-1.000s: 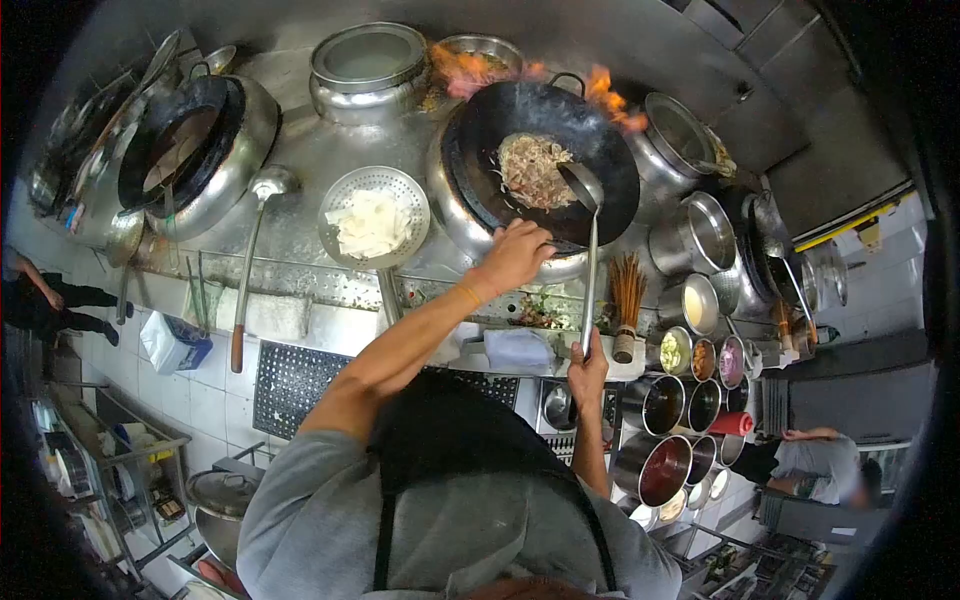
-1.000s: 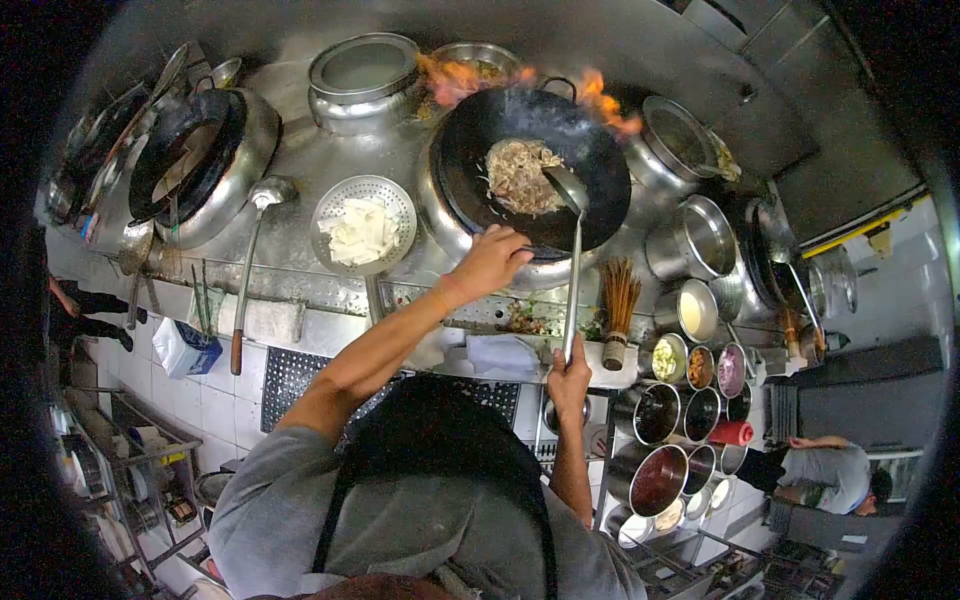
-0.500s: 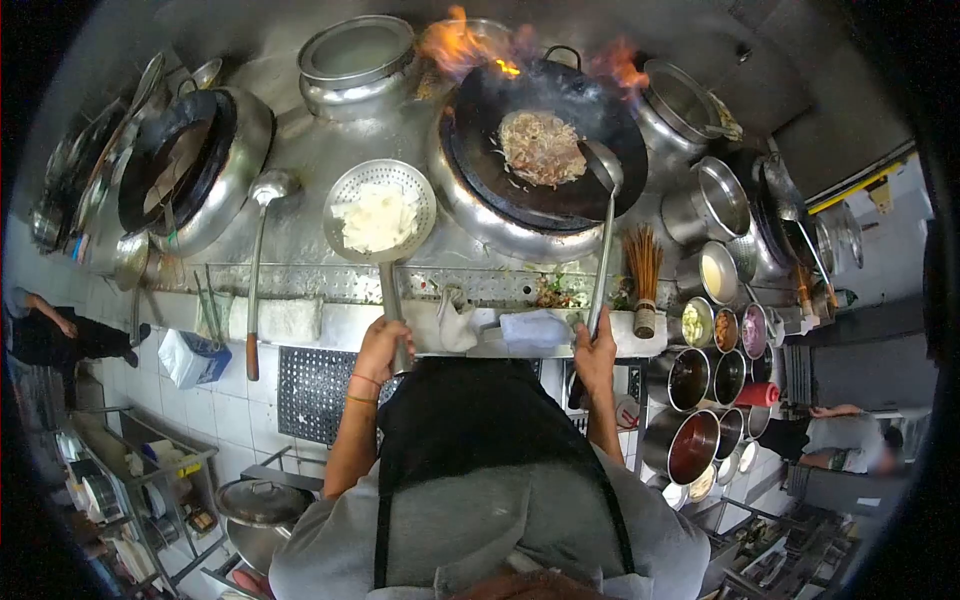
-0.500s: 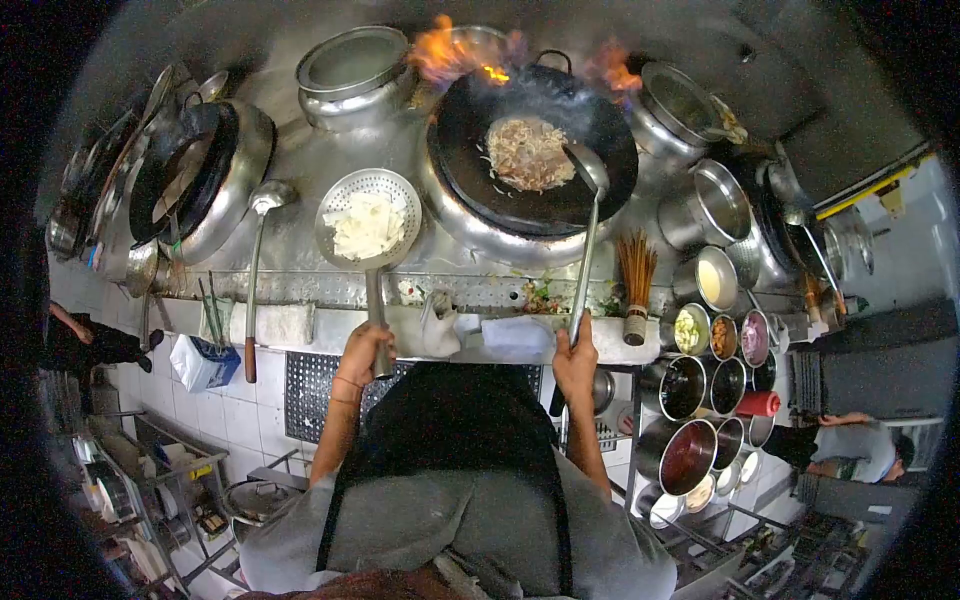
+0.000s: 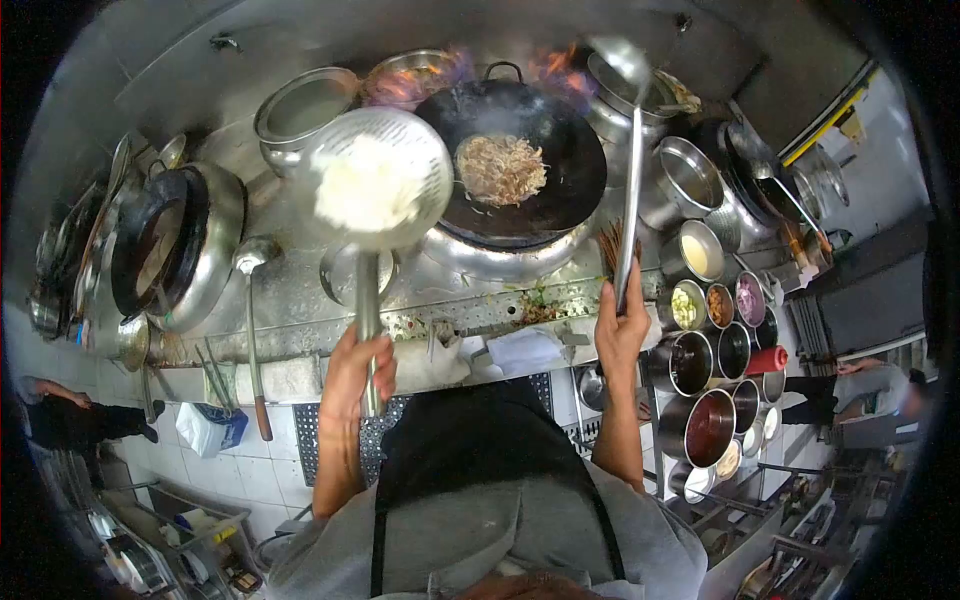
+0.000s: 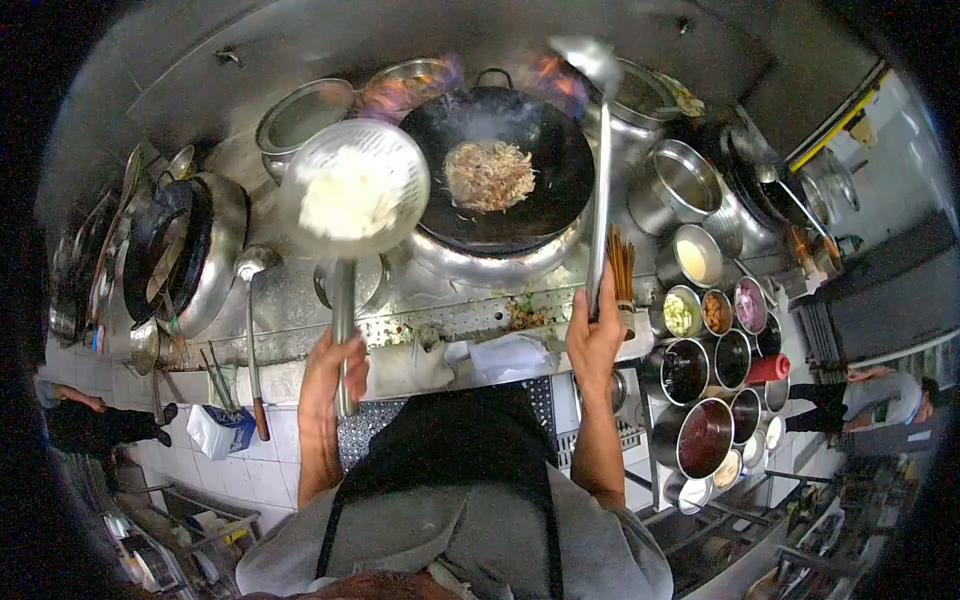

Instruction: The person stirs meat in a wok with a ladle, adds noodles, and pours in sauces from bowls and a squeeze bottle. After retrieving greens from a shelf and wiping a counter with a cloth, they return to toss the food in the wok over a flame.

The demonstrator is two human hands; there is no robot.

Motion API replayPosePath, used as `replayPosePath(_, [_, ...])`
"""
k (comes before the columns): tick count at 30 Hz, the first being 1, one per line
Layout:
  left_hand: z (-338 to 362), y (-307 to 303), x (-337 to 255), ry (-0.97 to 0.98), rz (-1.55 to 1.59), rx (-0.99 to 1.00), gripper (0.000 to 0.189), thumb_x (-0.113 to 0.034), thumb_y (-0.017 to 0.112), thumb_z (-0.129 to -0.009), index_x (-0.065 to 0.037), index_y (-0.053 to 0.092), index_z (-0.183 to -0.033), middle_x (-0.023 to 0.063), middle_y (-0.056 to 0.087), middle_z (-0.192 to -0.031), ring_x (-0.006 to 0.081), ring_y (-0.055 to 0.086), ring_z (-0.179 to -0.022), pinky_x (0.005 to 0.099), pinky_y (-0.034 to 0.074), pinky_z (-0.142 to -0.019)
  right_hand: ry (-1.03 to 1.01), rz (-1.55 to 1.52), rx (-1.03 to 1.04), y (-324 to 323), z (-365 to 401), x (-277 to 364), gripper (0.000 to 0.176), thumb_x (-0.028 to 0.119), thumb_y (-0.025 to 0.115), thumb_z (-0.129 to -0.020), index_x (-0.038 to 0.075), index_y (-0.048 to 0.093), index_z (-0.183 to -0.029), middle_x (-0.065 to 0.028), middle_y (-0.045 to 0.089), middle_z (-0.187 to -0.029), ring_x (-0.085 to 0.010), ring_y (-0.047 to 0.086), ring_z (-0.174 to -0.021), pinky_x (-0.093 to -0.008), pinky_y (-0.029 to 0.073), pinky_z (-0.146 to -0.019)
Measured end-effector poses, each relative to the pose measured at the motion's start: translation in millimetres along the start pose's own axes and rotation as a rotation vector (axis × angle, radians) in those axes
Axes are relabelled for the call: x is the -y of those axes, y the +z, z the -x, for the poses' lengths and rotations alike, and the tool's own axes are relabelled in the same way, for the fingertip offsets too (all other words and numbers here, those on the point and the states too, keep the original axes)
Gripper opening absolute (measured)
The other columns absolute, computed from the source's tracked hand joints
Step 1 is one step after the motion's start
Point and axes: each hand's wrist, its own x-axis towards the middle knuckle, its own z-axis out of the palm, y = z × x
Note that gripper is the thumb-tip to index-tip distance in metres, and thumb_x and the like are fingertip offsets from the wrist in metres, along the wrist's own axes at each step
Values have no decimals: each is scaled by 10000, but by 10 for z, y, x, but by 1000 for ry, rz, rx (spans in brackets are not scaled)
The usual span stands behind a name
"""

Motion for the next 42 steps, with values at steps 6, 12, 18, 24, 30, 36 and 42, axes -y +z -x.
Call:
replayPosePath(6, [-1186,534,-199,-62,-80,220,72,-69,565,-914,-32,507,-935,1,480,-712,80,426,-479,236,355,-384,-163,125,-8,286,-173,-283,516,19,604,-896,14,475,-1395,-288,663,-1044,-392,686,-900,-422,529,-762])
replayPosePath(12, [-1741,708,-67,-248,-23,373,104,-51,536,-904,-53,475,-819,15,462,-653,100,449,-504,283,403,-424,-87,233,291,233,-269,-490,516,27,606,-882,67,497,-1385,-295,665,-953,-430,679,-846,-469,533,-704])
replayPosePath(18, [-1911,671,48,-316,23,430,103,-37,537,-891,-59,463,-824,19,461,-650,103,451,-504,291,407,-421,63,217,241,389,-199,-435,548,-8,606,-852,18,479,-1384,-322,639,-982,-444,653,-910,-468,515,-759])
replayPosePath(24, [-1894,732,27,-242,-73,344,127,-53,540,-893,-62,475,-785,11,476,-669,85,446,-498,260,379,-412,65,186,150,453,-154,-520,525,12,575,-863,6,487,-1380,-320,650,-871,-454,668,-799,-497,528,-714])
replayPosePath(30, [-1992,689,-94,-183,-209,280,116,-39,558,-858,-28,472,-781,41,479,-620,141,467,-459,318,417,-395,182,222,298,478,-261,-788,542,27,583,-860,29,483,-1392,-338,636,-839,-453,671,-794,-505,522,-691])
replayPosePath(36, [-2098,751,-132,-119,-364,246,138,-47,567,-851,-43,492,-735,50,480,-600,152,483,-463,327,426,-393,78,233,325,500,-354,-746,531,24,591,-826,25,508,-1350,-306,650,-826,-462,657,-803,-511,521,-711])
replayPosePath(42, [-2218,654,-180,-81,-477,237,151,-44,567,-849,-43,494,-716,51,494,-600,147,478,-444,320,424,-387,248,259,373,562,-412,-729,520,43,588,-831,15,523,-1346,-320,620,-1095,-459,611,-1030,-483,491,-889])
